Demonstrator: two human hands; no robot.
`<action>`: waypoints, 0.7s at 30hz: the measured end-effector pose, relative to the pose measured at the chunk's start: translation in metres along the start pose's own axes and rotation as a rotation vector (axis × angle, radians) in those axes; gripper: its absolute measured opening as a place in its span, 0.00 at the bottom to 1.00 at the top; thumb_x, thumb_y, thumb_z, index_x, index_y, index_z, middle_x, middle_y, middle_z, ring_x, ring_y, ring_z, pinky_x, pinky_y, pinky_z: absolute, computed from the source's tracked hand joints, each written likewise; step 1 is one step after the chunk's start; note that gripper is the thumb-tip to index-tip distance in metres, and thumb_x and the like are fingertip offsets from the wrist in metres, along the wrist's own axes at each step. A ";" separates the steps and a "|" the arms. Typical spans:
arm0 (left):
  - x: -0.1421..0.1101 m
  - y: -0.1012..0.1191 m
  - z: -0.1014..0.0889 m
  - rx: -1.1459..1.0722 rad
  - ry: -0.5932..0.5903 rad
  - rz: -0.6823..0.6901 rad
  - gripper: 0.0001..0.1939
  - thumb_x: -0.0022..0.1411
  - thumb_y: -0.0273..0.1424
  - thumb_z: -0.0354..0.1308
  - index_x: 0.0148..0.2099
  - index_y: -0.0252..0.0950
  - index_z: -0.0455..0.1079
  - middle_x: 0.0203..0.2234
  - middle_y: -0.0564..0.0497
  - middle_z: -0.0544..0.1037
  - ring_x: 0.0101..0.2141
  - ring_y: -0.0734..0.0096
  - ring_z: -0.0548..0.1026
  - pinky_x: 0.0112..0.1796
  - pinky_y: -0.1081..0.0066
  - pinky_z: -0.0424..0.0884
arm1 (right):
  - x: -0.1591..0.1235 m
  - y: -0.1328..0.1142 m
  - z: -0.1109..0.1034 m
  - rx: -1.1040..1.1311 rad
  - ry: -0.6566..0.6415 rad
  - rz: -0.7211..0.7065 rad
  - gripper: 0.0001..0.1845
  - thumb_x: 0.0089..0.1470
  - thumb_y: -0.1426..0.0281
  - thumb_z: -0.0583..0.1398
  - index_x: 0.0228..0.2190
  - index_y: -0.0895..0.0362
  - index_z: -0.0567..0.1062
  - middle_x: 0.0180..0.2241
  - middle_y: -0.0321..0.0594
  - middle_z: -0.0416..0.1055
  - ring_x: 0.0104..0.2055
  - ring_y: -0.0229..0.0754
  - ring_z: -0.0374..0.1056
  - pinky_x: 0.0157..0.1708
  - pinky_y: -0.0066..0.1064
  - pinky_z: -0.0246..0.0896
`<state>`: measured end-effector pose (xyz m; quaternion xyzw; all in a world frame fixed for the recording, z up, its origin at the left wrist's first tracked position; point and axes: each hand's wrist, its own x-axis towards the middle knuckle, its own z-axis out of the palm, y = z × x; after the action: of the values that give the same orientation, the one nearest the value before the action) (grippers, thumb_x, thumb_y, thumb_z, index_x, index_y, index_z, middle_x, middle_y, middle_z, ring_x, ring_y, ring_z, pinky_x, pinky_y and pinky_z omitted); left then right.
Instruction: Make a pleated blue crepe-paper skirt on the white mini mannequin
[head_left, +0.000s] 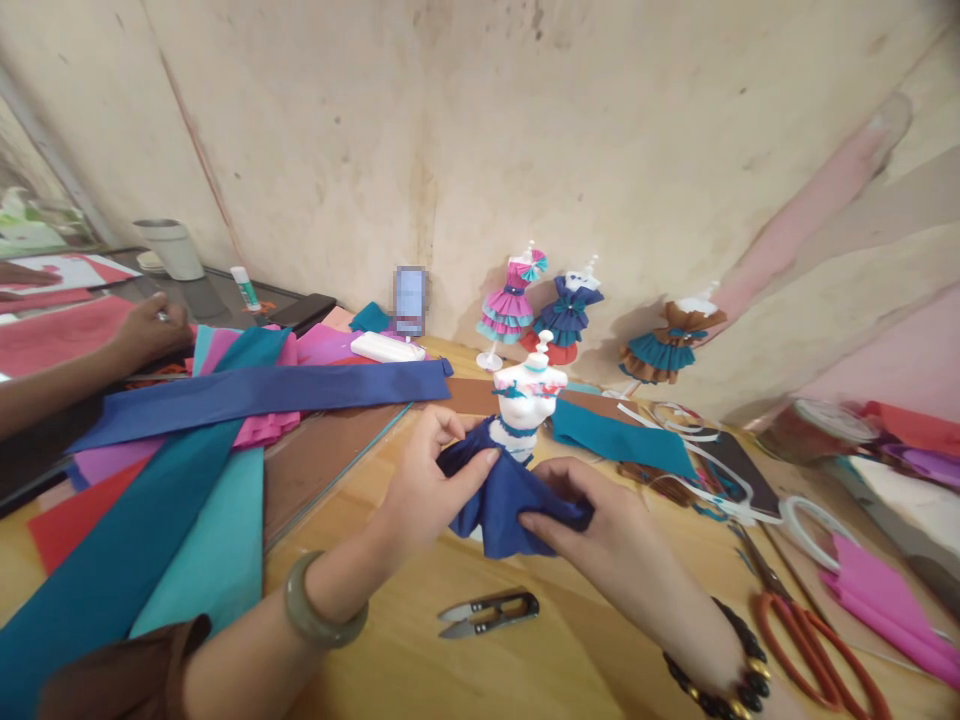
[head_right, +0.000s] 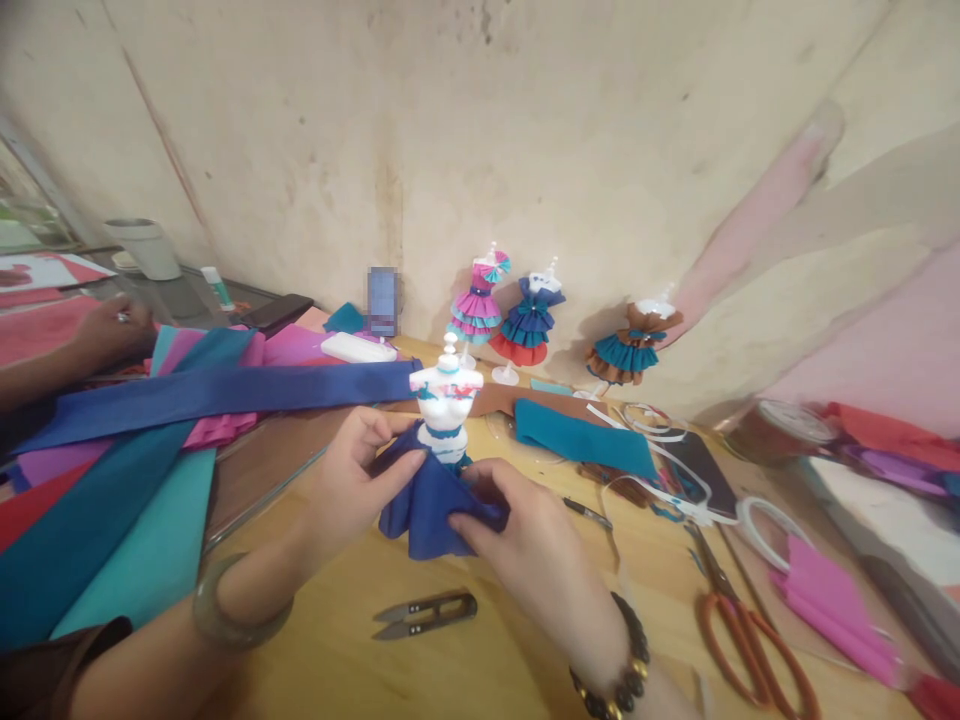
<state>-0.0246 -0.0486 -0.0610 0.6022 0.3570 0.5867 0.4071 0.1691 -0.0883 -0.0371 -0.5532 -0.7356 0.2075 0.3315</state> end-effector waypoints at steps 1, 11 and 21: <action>0.000 -0.001 0.000 0.010 -0.011 0.000 0.13 0.62 0.32 0.61 0.36 0.41 0.56 0.44 0.45 0.81 0.43 0.65 0.80 0.44 0.64 0.75 | -0.001 -0.001 -0.001 0.014 0.015 -0.015 0.09 0.52 0.68 0.65 0.38 0.52 0.77 0.34 0.37 0.81 0.35 0.43 0.77 0.33 0.33 0.71; -0.002 0.005 -0.001 0.315 -0.059 0.177 0.13 0.64 0.30 0.57 0.27 0.39 0.60 0.28 0.52 0.77 0.33 0.68 0.76 0.36 0.68 0.70 | -0.007 -0.015 0.005 0.003 0.233 -0.278 0.06 0.61 0.68 0.61 0.34 0.53 0.79 0.33 0.41 0.81 0.34 0.45 0.77 0.38 0.37 0.72; -0.002 0.011 -0.002 0.361 -0.070 0.216 0.04 0.58 0.27 0.60 0.33 0.40 0.66 0.31 0.52 0.79 0.33 0.68 0.77 0.38 0.68 0.74 | -0.005 -0.018 0.006 0.097 0.220 -0.279 0.06 0.61 0.72 0.61 0.36 0.53 0.79 0.32 0.39 0.78 0.34 0.42 0.75 0.36 0.32 0.72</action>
<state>-0.0269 -0.0549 -0.0519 0.7202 0.3753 0.5321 0.2393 0.1536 -0.0978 -0.0302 -0.4487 -0.7534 0.1330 0.4620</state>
